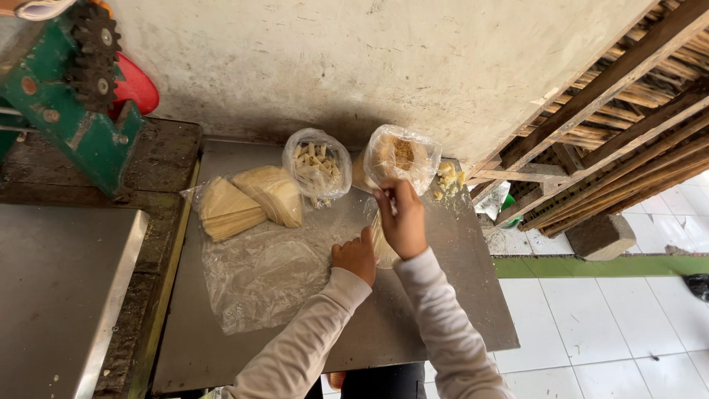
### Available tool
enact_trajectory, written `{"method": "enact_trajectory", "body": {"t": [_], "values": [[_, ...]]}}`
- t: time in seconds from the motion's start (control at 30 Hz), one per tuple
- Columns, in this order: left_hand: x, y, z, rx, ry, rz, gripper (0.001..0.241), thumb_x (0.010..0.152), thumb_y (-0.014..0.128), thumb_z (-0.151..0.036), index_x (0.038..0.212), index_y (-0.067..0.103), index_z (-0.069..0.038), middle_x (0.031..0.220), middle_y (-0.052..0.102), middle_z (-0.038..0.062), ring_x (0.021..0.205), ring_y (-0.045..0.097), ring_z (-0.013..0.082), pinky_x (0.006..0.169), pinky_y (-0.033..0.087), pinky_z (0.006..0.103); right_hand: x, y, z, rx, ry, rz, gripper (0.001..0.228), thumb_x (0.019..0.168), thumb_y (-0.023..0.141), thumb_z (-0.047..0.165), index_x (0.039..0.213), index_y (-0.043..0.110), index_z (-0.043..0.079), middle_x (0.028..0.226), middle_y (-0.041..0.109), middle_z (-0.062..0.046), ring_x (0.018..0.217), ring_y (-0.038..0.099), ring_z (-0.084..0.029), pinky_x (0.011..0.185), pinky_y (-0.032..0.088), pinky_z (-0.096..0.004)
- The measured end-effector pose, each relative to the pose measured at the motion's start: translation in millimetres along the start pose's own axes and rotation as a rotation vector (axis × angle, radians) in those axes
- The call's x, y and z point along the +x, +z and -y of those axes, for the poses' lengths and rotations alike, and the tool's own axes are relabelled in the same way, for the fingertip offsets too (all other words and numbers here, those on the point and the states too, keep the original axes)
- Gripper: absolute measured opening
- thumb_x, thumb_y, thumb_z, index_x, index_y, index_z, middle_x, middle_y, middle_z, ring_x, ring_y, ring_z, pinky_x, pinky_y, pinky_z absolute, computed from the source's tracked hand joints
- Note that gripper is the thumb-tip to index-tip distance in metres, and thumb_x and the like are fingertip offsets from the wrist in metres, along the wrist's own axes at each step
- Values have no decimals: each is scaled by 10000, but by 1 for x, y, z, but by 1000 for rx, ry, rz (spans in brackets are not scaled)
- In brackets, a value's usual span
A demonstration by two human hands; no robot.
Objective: The person prepares thin dough wrappers, places a small amount of filling from a plastic bag onto each wrapper, and folds them into triangular shapes, lining them up on the table.
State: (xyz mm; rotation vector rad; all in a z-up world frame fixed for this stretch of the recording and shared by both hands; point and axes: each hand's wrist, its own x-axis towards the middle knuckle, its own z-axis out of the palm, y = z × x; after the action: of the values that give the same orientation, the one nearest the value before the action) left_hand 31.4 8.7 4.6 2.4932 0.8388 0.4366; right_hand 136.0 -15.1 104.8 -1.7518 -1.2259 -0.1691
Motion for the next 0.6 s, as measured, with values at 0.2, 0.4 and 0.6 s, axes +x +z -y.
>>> {"method": "enact_trajectory", "body": {"t": [0.2,0.4,0.6], "values": [[-3,8,5,63,65,-105,553,874,678,-127,1355,415,-53,919,714,83,883,697,291,801,441,462,46,45,24,-144,-337,-114,198,928,725,83,1109,677,19,1179,651,-168,997,666,-269,815,578,-352],[1,15,2,106,-5,-21,420,921,671,-108,1294,479,-101,912,734,65,878,716,278,836,454,457,23,-11,-50,288,73,-980,396,1057,717,128,1343,466,20,936,454,-17,800,427,-99,704,396,-231],[-5,6,-5,24,-4,29,503,847,738,-154,1262,462,-86,942,727,93,930,698,298,837,442,478,22,-5,-97,643,453,-561,250,1038,648,249,1100,624,8,793,572,20,607,417,-59,517,348,-217]]}}
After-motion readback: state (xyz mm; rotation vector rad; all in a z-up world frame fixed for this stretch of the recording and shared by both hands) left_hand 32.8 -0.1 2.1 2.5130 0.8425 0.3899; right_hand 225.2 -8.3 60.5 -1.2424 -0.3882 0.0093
